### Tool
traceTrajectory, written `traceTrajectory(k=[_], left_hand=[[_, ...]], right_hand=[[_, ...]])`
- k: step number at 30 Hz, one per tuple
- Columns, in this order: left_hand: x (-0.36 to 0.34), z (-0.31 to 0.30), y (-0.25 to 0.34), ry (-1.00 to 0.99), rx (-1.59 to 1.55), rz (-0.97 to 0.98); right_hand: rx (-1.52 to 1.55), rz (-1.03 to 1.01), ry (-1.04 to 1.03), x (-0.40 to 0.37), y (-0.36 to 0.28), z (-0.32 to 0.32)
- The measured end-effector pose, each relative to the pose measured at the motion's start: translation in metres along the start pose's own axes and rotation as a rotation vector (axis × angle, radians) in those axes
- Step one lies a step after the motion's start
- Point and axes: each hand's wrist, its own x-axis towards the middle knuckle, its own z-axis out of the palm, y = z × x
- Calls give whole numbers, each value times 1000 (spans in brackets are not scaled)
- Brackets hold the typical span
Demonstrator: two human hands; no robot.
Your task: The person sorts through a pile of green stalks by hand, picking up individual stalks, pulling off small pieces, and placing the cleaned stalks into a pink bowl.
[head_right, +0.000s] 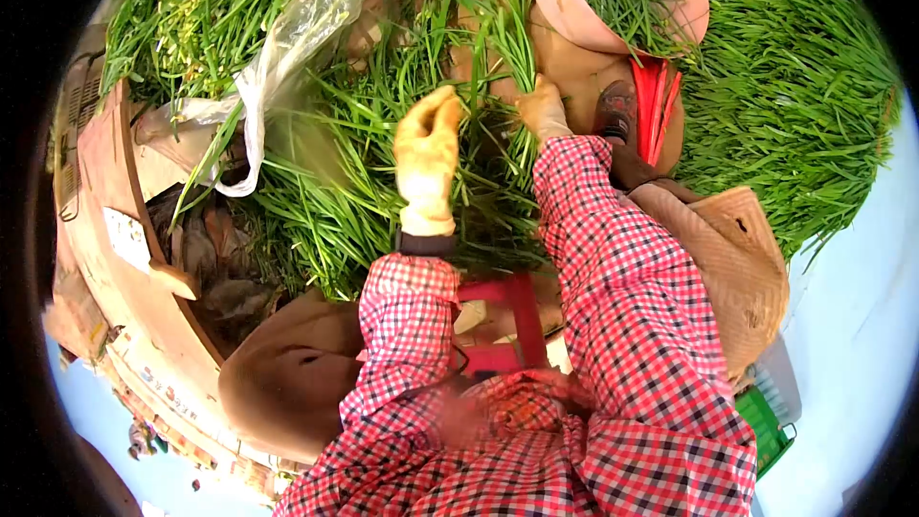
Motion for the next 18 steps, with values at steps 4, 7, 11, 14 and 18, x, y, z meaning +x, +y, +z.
traceTrajectory(k=[4,7,11,14,18], left_hand=[[-16,35,-74,-135,-191,-121],[-6,40,-63,-96,-288,-422],[0,29,-49,-65,-478,-504],[-1,36,-38,-83,-507,-491],[-8,34,-32,-159,-720,-552]], right_hand=[[1412,310,319,-56,-73,-113],[954,380,123,-67,-101,-151],[903,-184,75,-76,-69,-170],[639,-306,-205,-85,-10,-235],[390,-159,-303,-152,78,-288]])
